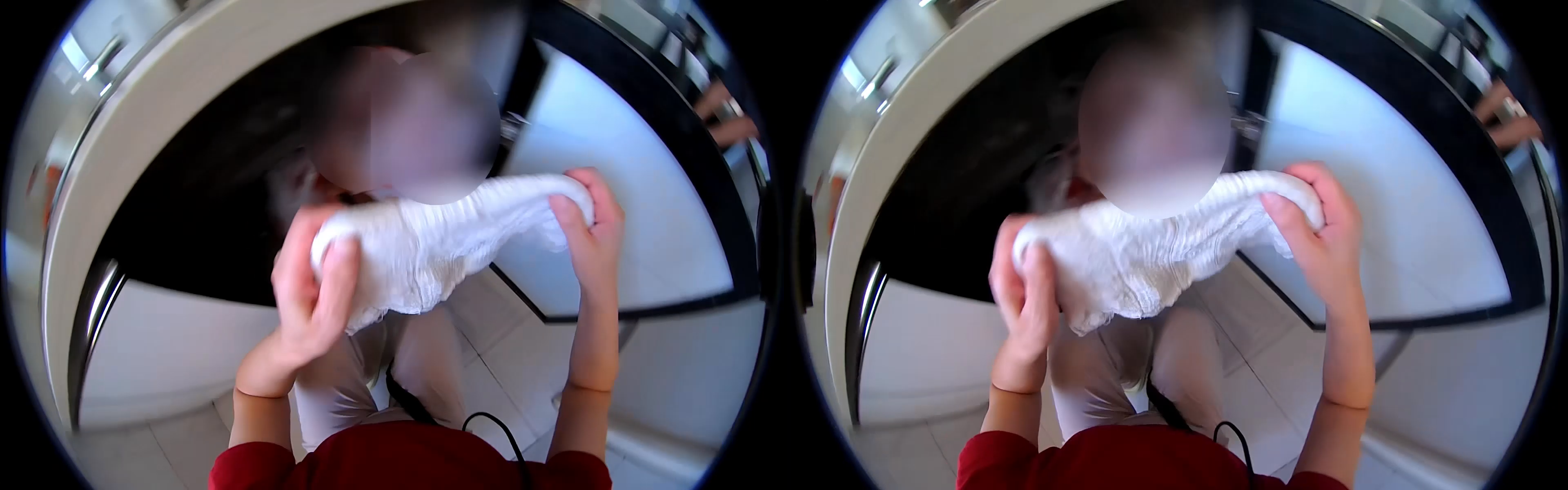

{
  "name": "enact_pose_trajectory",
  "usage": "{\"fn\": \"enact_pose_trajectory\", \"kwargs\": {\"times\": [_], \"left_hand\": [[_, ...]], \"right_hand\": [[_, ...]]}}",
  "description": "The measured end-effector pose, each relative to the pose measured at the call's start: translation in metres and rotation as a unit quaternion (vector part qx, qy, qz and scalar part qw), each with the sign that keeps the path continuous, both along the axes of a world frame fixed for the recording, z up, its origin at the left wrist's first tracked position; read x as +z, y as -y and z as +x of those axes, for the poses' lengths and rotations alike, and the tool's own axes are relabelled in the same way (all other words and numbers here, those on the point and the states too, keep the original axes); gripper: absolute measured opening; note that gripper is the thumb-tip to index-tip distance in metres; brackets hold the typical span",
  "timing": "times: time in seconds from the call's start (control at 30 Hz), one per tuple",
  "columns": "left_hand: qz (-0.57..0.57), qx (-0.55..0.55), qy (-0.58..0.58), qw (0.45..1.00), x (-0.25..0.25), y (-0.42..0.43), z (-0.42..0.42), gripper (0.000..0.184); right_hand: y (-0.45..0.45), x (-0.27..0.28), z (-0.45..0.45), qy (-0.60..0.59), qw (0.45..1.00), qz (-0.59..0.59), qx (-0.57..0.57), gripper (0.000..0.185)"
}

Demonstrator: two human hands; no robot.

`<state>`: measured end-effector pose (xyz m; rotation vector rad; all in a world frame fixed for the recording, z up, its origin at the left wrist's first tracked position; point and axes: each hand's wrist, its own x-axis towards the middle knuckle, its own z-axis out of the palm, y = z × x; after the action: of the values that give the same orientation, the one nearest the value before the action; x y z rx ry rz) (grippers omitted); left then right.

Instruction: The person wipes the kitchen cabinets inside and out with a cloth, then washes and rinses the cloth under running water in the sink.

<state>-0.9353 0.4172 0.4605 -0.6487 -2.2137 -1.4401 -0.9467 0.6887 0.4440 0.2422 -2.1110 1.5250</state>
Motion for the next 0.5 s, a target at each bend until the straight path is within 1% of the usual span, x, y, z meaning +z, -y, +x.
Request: {"fn": "enact_pose_trajectory", "kwargs": {"times": [0.03,0.07,0.1,0.13,0.17,0.2,0.23,0.27,0.33,0.37,0.4,0.43,0.47,0.5], "left_hand": [[-0.019,0.036,-0.096,0.995,-0.003,0.021,0.014,0.017],[-0.044,0.072,-0.188,0.979,-0.004,0.045,0.028,0.018],[-0.054,0.106,-0.219,0.968,-0.003,0.069,0.043,0.018],[-0.062,0.135,-0.251,0.957,-0.001,0.093,0.057,0.018],[-0.098,0.243,-0.315,0.912,-0.002,0.12,0.065,0.017],[-0.132,0.34,-0.377,0.851,-0.007,0.14,0.066,0.016],[-0.115,0.425,-0.405,0.801,-0.008,0.155,0.064,0.017],[-0.13,0.508,-0.381,0.762,-0.009,0.176,0.07,0.019],[-0.131,0.607,-0.403,0.673,-0.007,0.199,0.075,0.023],[-0.21,0.613,-0.428,0.63,-0.01,0.215,0.082,0.023],[-0.25,0.605,-0.452,0.606,-0.011,0.221,0.088,0.022],[-0.24,0.574,-0.455,0.637,-0.014,0.224,0.088,0.022],[-0.229,0.541,-0.456,0.669,-0.017,0.226,0.088,0.022],[-0.263,0.515,-0.44,0.687,-0.004,0.229,0.077,0.022]], "right_hand": [[0.014,-0.001,-0.013,-0.041,0.995,-0.036,0.08,0.022],[0.037,0.0,-0.029,-0.047,0.991,-0.043,0.119,0.022],[0.065,0.004,-0.042,-0.136,0.965,-0.063,0.215,0.023],[0.095,0.008,-0.046,-0.184,0.936,-0.082,0.288,0.023],[0.125,0.012,-0.051,-0.224,0.898,-0.099,0.366,0.024],[0.152,0.014,-0.05,-0.226,0.871,-0.113,0.422,0.024],[0.181,0.016,-0.048,-0.229,0.872,-0.104,0.421,0.025],[0.211,0.019,-0.045,-0.228,0.874,-0.094,0.42,0.025],[0.258,0.021,-0.026,-0.152,0.903,-0.118,0.384,0.026],[0.285,0.015,-0.027,-0.162,0.901,-0.145,0.375,0.028],[0.299,0.009,-0.019,-0.213,0.913,-0.119,0.326,0.028],[0.312,-0.005,-0.012,-0.239,0.918,-0.118,0.293,0.032],[0.318,-0.012,-0.016,-0.239,0.925,-0.129,0.266,0.034],[0.324,-0.017,-0.02,-0.238,0.931,-0.141,0.238,0.036]]}}
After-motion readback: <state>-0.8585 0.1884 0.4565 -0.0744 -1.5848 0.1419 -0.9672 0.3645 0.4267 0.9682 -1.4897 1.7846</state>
